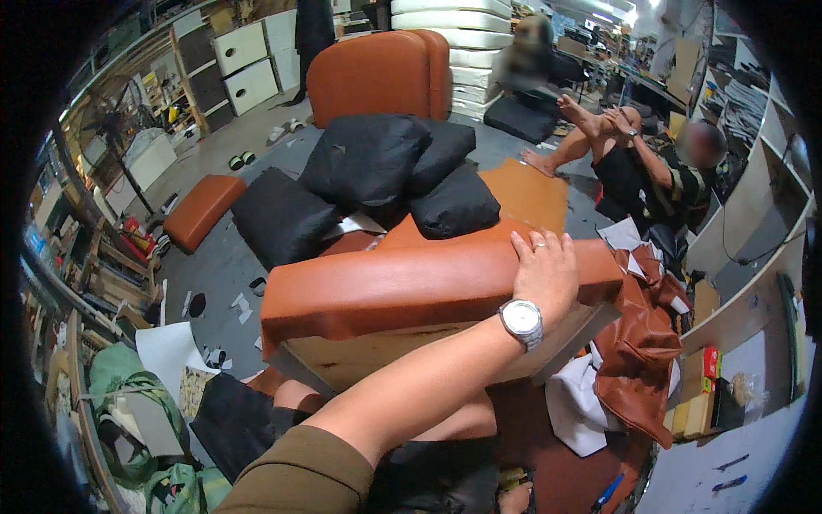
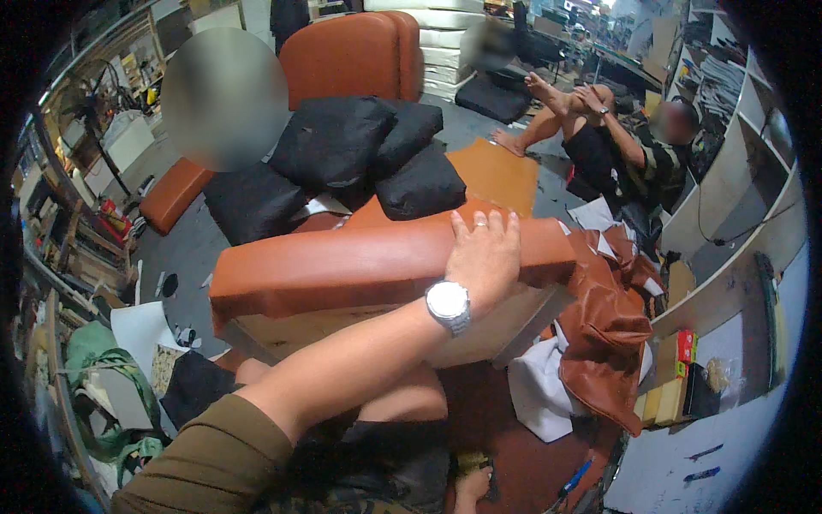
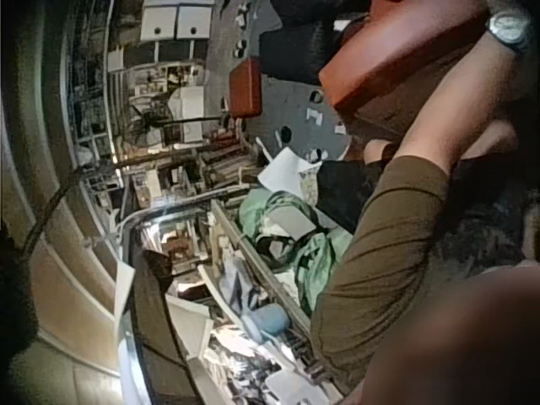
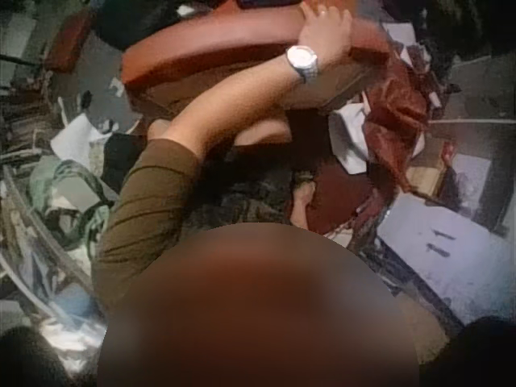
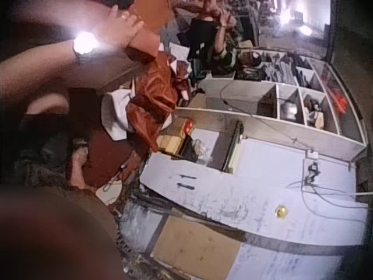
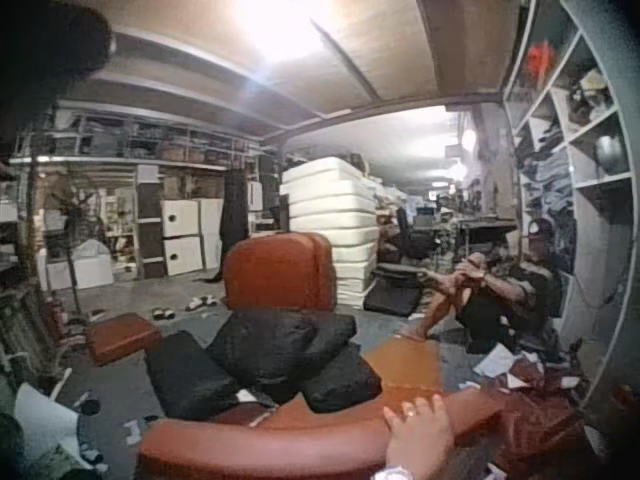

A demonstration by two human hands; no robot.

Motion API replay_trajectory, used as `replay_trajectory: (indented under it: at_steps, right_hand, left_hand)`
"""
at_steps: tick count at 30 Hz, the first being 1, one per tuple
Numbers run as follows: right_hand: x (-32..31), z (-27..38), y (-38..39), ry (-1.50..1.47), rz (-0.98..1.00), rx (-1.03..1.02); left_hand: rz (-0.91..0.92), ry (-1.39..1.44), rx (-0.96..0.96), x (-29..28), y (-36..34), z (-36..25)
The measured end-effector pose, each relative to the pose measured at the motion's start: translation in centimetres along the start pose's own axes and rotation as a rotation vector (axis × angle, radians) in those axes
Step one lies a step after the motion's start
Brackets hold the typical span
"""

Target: The person wraps a rectangular foam cushion with a white protective layer and then covers it with brown leather. They smooth the leather over the foam and use a staple gun to secure the material to the wooden base, repeatedly adjusting the leather and firing staples along the edges.

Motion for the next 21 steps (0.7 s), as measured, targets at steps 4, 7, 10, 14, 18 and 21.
replay_trajectory:
  at_steps: [4, 7, 10, 14, 18, 21]
  right_hand:
    - [-2.0, 0.9, 0.1, -0.080, -0.091, -0.159]
    - [-5.8, 2.5, -0.7, -0.827, -0.037, -0.228]
    - [-12.4, 5.9, -1.2, -1.179, 0.231, -0.058]
    - [-25.7, 14.8, 0.0, -1.177, -0.229, -0.508]
    - [-34.7, 21.1, 0.6, -1.133, -0.487, -0.747]
    - [-36.3, 23.9, -0.6, -1.297, -0.318, -0.710]
  left_hand:
    - [-0.024, -0.055, 0.028, 0.0, 0.2, 0.0]
    - [-0.046, -0.088, 0.078, 0.2, 0.4, -0.1]
    - [-0.062, -0.148, 0.118, 0.0, 0.5, 0.0]
    - [-0.021, -0.110, 0.139, -1.3, 0.9, 0.0]
    - [0.091, -0.068, 0.107, -2.5, 1.2, -0.3]
    - [0.078, -0.072, 0.116, -3.2, 1.2, -0.7]
Point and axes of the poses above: each hand's wrist, its own y-axis away from the middle knuckle, its own x-axis out of the palm, z = x × y, the point moved 5 cm from there along -y, towards the middle knuckle, and after that the axes turned 11 degrees about -x, right-handed, at the moved point
